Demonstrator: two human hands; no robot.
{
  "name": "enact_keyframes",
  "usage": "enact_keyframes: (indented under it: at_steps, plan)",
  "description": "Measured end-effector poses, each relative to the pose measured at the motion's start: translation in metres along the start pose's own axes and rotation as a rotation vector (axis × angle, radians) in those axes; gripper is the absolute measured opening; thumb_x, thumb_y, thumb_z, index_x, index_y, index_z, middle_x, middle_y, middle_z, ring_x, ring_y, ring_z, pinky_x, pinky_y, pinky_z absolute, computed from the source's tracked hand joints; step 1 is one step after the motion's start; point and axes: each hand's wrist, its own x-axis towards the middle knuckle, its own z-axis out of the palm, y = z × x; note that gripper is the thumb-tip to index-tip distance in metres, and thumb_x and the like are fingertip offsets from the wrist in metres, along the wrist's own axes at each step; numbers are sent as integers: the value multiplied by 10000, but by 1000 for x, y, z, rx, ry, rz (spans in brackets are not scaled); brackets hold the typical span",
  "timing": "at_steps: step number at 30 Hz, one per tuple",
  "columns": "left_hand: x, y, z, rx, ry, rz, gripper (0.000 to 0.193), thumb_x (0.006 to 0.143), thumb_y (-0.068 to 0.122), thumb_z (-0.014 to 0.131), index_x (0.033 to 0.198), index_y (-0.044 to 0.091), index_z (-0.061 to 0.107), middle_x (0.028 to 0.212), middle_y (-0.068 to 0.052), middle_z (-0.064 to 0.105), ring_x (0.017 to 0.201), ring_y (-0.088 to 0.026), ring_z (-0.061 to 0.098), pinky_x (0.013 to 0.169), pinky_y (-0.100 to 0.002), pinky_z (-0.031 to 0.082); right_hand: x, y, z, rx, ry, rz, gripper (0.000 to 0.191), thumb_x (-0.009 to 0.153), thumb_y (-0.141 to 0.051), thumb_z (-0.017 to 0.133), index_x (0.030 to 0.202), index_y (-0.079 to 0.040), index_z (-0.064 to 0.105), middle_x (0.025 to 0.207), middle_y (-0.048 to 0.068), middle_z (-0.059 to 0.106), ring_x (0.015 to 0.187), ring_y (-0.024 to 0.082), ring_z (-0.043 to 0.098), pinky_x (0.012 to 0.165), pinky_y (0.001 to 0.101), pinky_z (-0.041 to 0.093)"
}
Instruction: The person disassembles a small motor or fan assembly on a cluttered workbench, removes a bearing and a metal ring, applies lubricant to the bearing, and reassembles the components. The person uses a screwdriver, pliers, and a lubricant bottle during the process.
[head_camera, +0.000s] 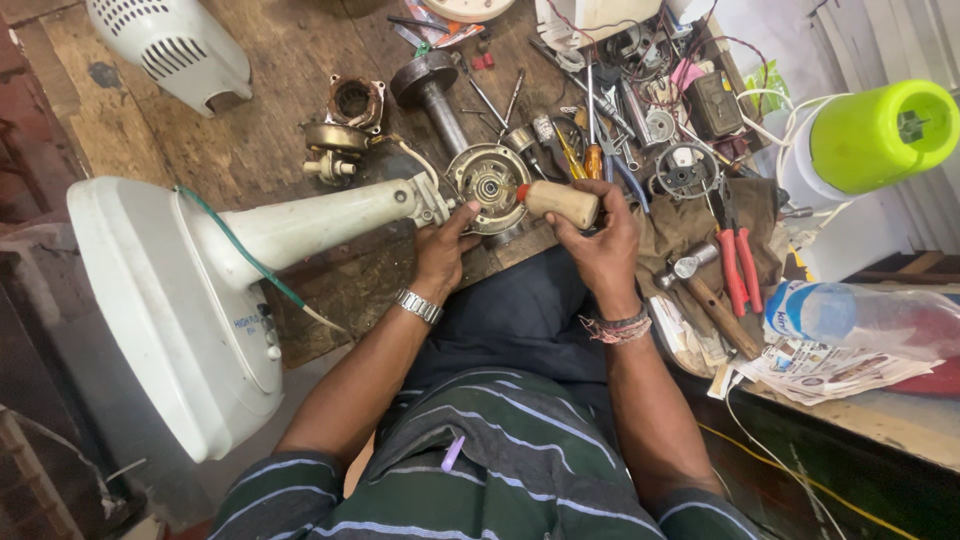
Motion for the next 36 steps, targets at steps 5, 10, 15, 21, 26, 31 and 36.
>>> enact_keyframes:
  at_steps: [5,10,15,21,26,31,36]
  plan:
    - [-1,2,1,0,-16,1,442,809,196,838,1198,74,667,1141,-69,736,1054,-201,707,884,-454,591,1,1,2,36,-3,44,446,828,-70,879,1202,-17,643,1105,103,747,1017,171,716,886,301,577]
    - [-1,3,1,-9,-23,3,457,808,207,845,1205,70,665,1150,-79,734,1059,-204,708,885,-451,599,0,5,0,3,-13,4,461,835,-87,883,1219,-21,636,1140,93,742,1049,170,721,905,306,582]
    - [-1,3,1,-4,-13,7,461,798,210,851,1200,81,666,1142,-65,733,1045,-196,705,851,-434,595,-2,18,0,184,-6,71,519,843,-40,872,1275,-22,586,1184,84,702,1076,164,699,929,289,582]
    - [0,1,0,0,-14,4,454,808,211,845,1207,80,672,1139,-67,743,1034,-193,715,840,-419,599,-4,33,1,308,34,95,549,849,23,849,1308,-5,549,1199,70,664,1106,153,680,968,276,568]
    - [1,0,-1,-1,-6,0,439,812,207,844,1195,72,678,1124,-65,747,1018,-187,718,824,-405,599,-6,35,2,286,27,96,553,841,34,855,1305,-4,556,1183,78,674,1091,153,678,960,277,567]
    - [3,-2,-2,-16,-9,-2,433,807,204,847,1182,72,675,1106,-68,743,1006,-190,716,819,-411,602,-5,33,3,302,22,110,554,843,36,846,1312,-8,554,1198,89,683,1096,153,686,963,275,571]
    - [3,-1,-2,-6,0,3,431,812,206,848,1183,62,681,1112,-71,742,1009,-193,711,811,-417,589,-6,25,3,190,11,71,536,842,-32,870,1291,-15,579,1205,86,701,1070,148,687,931,280,567]
